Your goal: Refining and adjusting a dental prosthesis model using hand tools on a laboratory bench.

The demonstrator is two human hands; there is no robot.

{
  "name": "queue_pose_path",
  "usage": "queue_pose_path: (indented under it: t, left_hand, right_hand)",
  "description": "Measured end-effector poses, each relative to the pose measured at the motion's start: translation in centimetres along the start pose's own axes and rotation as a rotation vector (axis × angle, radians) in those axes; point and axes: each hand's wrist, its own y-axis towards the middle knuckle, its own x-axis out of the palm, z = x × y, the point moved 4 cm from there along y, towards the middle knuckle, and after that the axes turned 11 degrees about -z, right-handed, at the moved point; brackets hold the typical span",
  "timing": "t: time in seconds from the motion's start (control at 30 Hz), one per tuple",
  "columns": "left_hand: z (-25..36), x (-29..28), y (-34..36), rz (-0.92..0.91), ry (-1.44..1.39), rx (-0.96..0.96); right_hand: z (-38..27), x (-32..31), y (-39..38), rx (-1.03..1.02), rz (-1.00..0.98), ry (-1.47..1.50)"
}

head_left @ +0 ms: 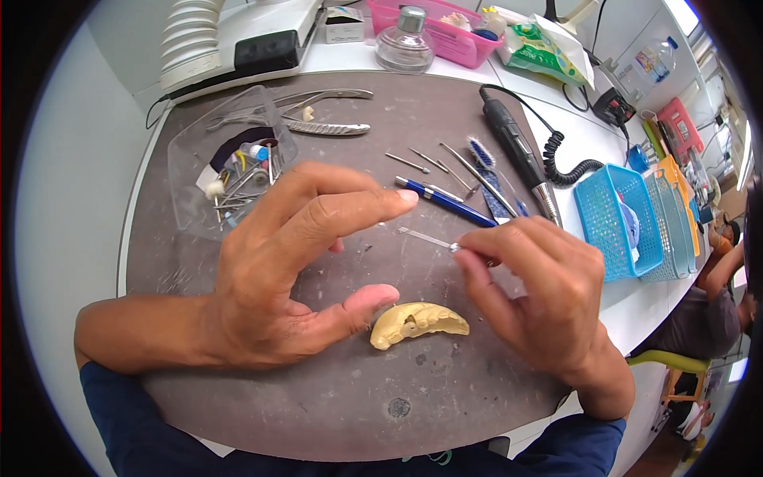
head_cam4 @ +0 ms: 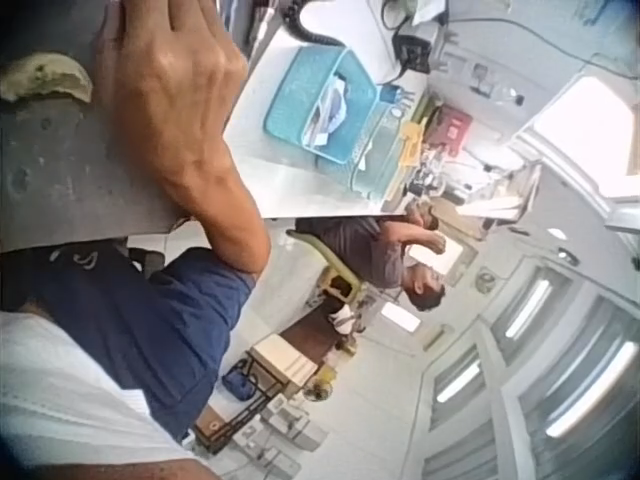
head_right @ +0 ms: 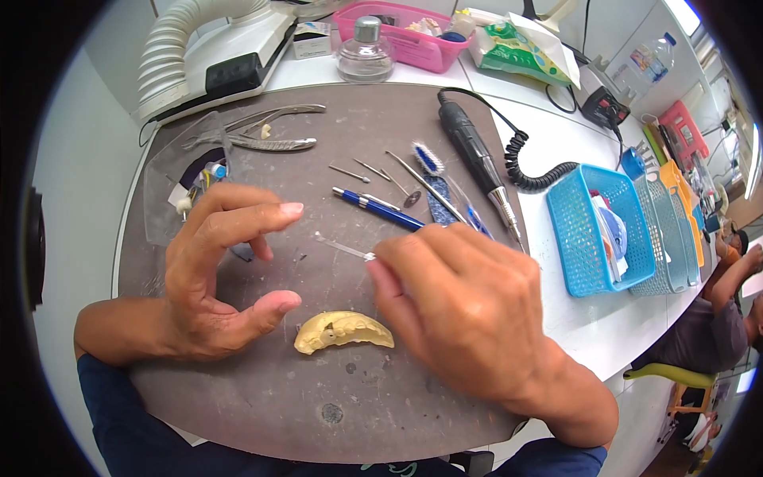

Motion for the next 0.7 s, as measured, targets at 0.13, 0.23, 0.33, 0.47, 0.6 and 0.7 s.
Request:
queue_pose_path:
  t: [0.13,0.23,0.33,0.47,0.6,0.7]
  left_hand:
    - [-0.1,-0.2,-0.8,-0.094,-0.067,-0.065]
    - [0.0,-0.7,-1.1,-0.225,-0.090,-0.143]
    - [-0.4,-0.6,-1.0,-0.263,-0.053,-0.146]
    - [-0.2,-0.1,-2.2,-0.214,-0.107,-0.195]
    - [0.0,1.3,-2.2,0.051,-0.434,-0.113]
    - [0.3,0.0,-1.5,0.245,-0.411,-0.112]
  right_hand:
    - [0.9,0.1,0.1,0.094,-0.004,0.008]
    - [1.0,0.1,0.2,0.119,-0.013,0.016]
    - [0.9,0.2,0.2,0.115,-0.014,0.009]
    - [1.0,0.0,0.3,0.092,-0.004,-0.070]
    - [1.6,0.0,0.1,0.102,0.009,-0.090]
    - [0.9,-0.4,0.7,0.052,-0.007,-0.151]
